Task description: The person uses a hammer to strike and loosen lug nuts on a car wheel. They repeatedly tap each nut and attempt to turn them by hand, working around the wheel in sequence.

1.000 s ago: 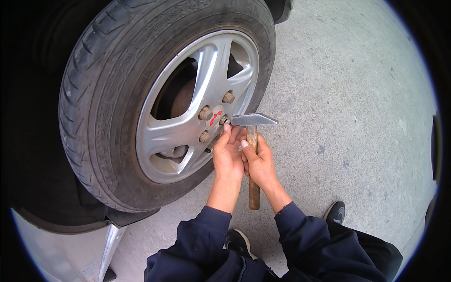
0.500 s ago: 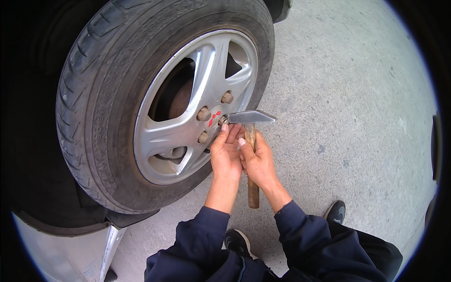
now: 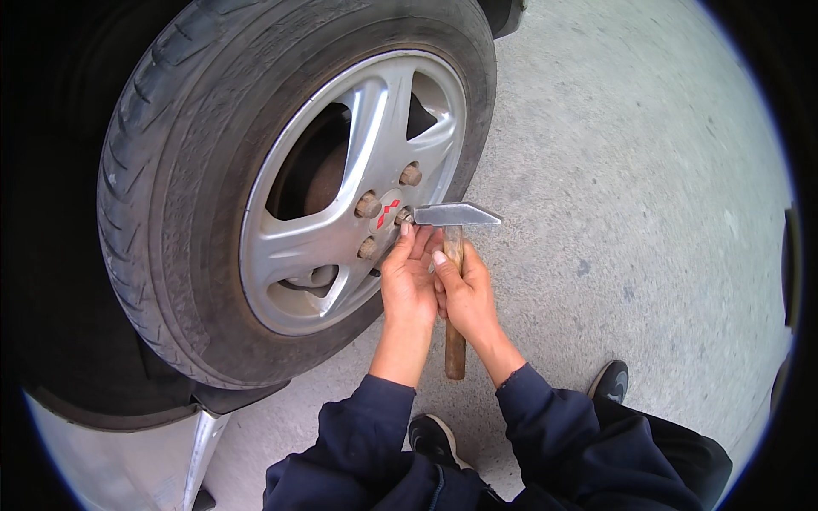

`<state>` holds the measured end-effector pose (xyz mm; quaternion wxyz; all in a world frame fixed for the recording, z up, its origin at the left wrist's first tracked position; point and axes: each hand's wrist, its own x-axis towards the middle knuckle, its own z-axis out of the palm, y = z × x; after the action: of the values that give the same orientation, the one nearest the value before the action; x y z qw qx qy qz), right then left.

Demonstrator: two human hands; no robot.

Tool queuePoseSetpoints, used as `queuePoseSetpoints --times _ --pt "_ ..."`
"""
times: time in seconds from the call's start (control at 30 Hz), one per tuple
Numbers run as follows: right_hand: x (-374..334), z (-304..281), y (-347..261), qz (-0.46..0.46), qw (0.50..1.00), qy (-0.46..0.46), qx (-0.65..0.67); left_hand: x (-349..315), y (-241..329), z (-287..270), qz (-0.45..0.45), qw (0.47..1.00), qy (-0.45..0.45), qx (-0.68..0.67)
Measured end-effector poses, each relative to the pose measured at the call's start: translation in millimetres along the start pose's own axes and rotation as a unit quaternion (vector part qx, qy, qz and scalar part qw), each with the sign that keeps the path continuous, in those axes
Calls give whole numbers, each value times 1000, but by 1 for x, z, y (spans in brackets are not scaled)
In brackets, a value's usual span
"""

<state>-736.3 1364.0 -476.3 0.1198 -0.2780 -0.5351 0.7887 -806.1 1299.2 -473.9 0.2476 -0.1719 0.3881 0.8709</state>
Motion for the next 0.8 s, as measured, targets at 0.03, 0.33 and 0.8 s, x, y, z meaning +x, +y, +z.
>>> queuePoseSetpoints --times 0.03,0.33,0.8 --pt "1 0 0 -7 1000 4 -14 0 0 -1 -3 1000 0 -1" --pt "-2 4 5 -6 997 49 67 -4 2 4 -25 999 22 -12" --pt "35 10 -28 53 989 41 136 -2 5 -2 -25 998 -46 27"
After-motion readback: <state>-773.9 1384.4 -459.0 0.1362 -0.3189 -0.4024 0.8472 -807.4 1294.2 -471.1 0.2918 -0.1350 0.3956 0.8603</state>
